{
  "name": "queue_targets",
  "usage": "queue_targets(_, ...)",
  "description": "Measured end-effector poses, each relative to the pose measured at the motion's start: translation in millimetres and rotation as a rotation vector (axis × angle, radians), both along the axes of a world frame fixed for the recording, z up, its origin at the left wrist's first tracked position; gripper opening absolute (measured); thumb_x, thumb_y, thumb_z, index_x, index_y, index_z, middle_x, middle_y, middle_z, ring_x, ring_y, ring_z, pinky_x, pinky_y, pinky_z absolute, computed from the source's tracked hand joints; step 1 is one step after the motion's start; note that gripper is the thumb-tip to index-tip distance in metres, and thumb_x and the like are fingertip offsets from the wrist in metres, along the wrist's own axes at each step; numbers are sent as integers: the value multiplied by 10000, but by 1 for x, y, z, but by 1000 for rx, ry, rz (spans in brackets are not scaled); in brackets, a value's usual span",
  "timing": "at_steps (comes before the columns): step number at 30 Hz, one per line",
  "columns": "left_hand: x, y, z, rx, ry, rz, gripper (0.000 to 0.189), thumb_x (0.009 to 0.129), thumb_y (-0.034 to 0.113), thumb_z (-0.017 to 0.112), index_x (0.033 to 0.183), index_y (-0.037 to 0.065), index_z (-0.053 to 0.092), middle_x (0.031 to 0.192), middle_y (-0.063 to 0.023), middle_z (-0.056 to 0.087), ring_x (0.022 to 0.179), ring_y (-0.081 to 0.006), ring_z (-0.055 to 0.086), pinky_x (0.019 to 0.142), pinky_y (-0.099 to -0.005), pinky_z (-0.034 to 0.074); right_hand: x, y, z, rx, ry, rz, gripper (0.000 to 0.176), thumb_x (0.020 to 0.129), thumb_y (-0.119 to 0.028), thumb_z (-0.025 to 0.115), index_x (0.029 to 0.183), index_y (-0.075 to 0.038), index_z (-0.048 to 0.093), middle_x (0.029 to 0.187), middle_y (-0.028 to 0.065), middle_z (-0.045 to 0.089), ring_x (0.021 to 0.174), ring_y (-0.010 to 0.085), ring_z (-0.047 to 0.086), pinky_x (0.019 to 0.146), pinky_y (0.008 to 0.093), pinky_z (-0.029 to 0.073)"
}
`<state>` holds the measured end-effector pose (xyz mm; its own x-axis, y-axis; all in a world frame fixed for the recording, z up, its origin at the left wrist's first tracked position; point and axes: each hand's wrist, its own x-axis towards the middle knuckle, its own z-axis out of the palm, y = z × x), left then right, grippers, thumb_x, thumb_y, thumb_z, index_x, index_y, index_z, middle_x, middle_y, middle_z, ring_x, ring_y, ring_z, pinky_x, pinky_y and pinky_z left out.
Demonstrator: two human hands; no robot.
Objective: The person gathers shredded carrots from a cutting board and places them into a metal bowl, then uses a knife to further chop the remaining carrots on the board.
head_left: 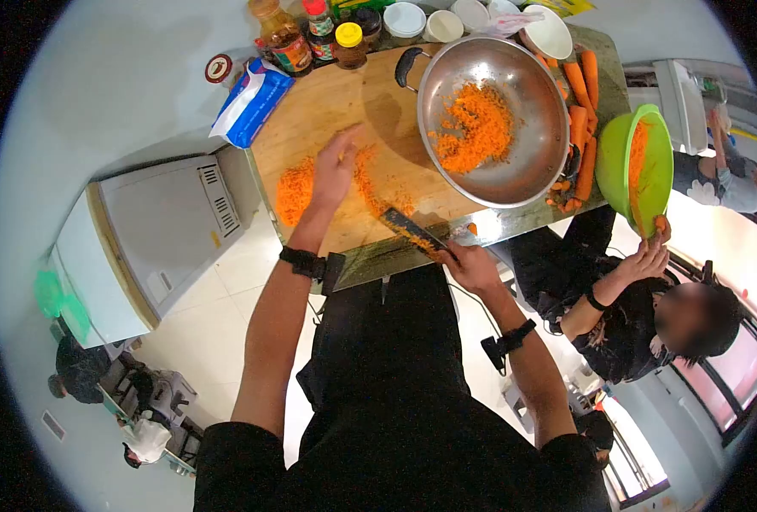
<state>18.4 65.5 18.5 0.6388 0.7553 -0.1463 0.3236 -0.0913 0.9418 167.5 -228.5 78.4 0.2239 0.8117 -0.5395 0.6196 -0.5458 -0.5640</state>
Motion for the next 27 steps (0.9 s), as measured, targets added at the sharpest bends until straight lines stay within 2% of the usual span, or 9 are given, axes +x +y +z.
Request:
queue_targets(5, -11, 24, 21, 17, -17, 80, 308, 969, 54, 517, 1252, 71, 637, 1226, -119, 649, 1156, -245, 600, 995, -331, 441, -4, 38, -26, 9, 38, 219, 292, 970, -360, 542, 1019, -86, 631, 798, 207, 671, 785, 430, 658, 703, 541, 527)
queue_targets(7, -19, 21, 24, 19, 15, 95, 309, 964, 42, 523, 1248, 72, 641, 1217, -111, 651, 1139, -235, 603, 989, -329, 443, 2, 45, -43, 259, -196, 325, 337, 974, -382, 528, 1130, -108, 647, 831, 187, 685, 816, 426, 661, 719, 546, 530)
queue_targets(8, -24, 18, 22, 4, 3, 128, 305, 960, 34, 526, 1239, 68, 645, 1215, -110, 650, 1136, -232, 602, 984, -327, 444, 13, 59, -46, 14, -149, 425, 359, 975, -365, 528, 1214, -120, 638, 862, 171, 694, 846, 420, 662, 727, 546, 534)
queue_targets(9, -31, 14, 19, -13, -7, 161, 301, 957, 26, 528, 1230, 64, 649, 1214, -109, 649, 1133, -229, 600, 980, -325, 445, 20, 64, -54, 17, -143, 421, 359, 975, -365, 528, 1214, -120, 638, 862, 171, 694, 846, 420, 662, 727, 546, 534)
queue_targets(11, -43, 6, 14, -1, 1, 178, 292, 958, 29, 531, 1224, 58, 648, 1207, -112, 650, 1125, -229, 601, 975, -326, 449, 30, 64, -74, 371, -226, 153, 322, 970, -380, 546, 1133, -124, 654, 827, 230, 673, 762, 380, 672, 667, 483, 540)
queue_targets(16, -65, -16, -2, 50, 30, 223, 281, 960, 30, 530, 1220, 41, 636, 1190, -119, 654, 1120, -235, 603, 976, -335, 451, 16, 80, -46, 207, -195, 114, 250, 985, -289, 550, 1033, -48, 596, 684, 216, 627, 652, 427, 634, 554, 510, 504)
queue_targets(20, -66, -24, -8, 105, 109, 226, 301, 971, 51, 513, 1255, 43, 612, 1275, -134, 616, 1203, -303, 564, 1019, -373, 435, -7, 45, -29, 259, -119, 85, 226, 984, -251, 563, 943, -29, 573, 717, 227, 625, 684, 441, 628, 576, 516, 492)
queue_targets(22, -54, -29, -5, 83, 124, 208, 320, 974, 63, 509, 1281, 43, 596, 1332, -141, 588, 1256, -329, 534, 1046, -387, 424, -10, 25, -29, 232, -93, -4, 222, 989, -255, 541, 1007, -37, 580, 761, 233, 643, 713, 439, 641, 618, 527, 513)
queue_targets(27, 1, -18, -16, 570, 331, 61, 436, 972, 135, 520, 1397, 41, 493, 1536, -119, 387, 1455, -287, 293, 1169, -416, 308, -19, -13, -33, 111, -184, -342, 203, 989, -172, 519, 1137, -37, 549, 808, 245, 655, 732, 443, 650, 643, 527, 538)
